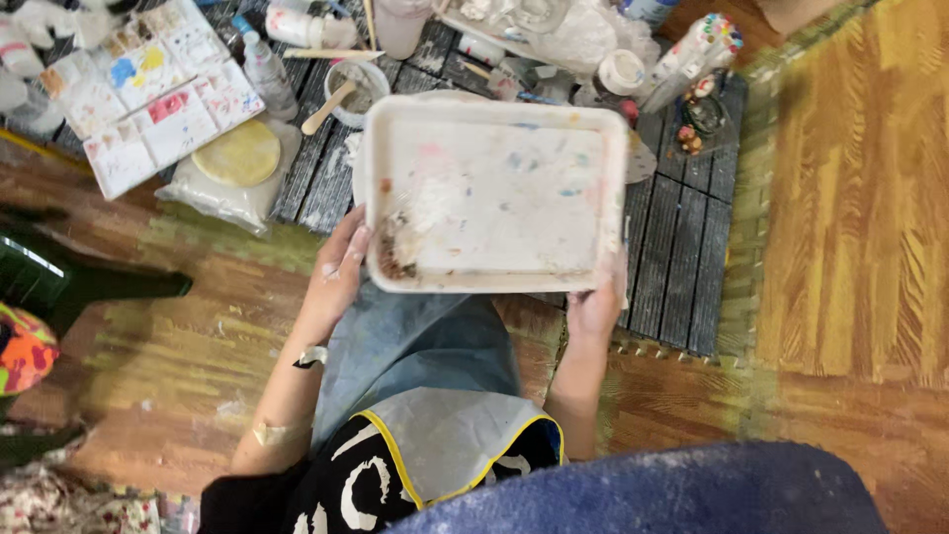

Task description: The person scrapes dried paint from a compartmentalized paint tray using a small tool, then wipes the tray with a cloth. The person handles the tray and a cleaning cloth while seated on the floor.

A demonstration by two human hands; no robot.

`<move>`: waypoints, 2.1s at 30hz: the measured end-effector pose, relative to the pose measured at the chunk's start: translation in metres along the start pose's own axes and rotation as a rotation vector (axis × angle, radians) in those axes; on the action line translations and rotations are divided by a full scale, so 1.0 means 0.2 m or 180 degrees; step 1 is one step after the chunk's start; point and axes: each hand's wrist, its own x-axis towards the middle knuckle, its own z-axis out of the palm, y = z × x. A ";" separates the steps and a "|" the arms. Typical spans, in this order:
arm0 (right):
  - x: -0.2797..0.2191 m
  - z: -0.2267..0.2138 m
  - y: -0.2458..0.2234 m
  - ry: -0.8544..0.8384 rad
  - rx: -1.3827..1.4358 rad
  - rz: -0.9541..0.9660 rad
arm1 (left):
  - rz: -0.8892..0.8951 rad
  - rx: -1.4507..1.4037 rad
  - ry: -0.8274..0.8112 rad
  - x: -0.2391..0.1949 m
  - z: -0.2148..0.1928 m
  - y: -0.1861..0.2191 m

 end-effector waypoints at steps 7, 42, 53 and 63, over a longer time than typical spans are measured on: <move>0.02 -0.12 0.17 -0.0327 0.0114 0.0034 | -0.0957 -0.0599 0.0205 -0.07 -0.07 -0.29; -0.02 -0.73 0.20 0.0698 -0.0557 -0.0030 | 0.0040 0.0060 -0.0629 0.25 0.36 -0.11; -0.09 -0.65 0.12 0.1051 -0.0400 -0.0191 | -0.0070 -0.0060 -0.0815 0.23 0.35 -0.12; -0.11 -0.71 -0.02 0.1933 -0.0236 -0.0257 | 0.0625 0.1374 -0.0192 0.18 0.38 0.09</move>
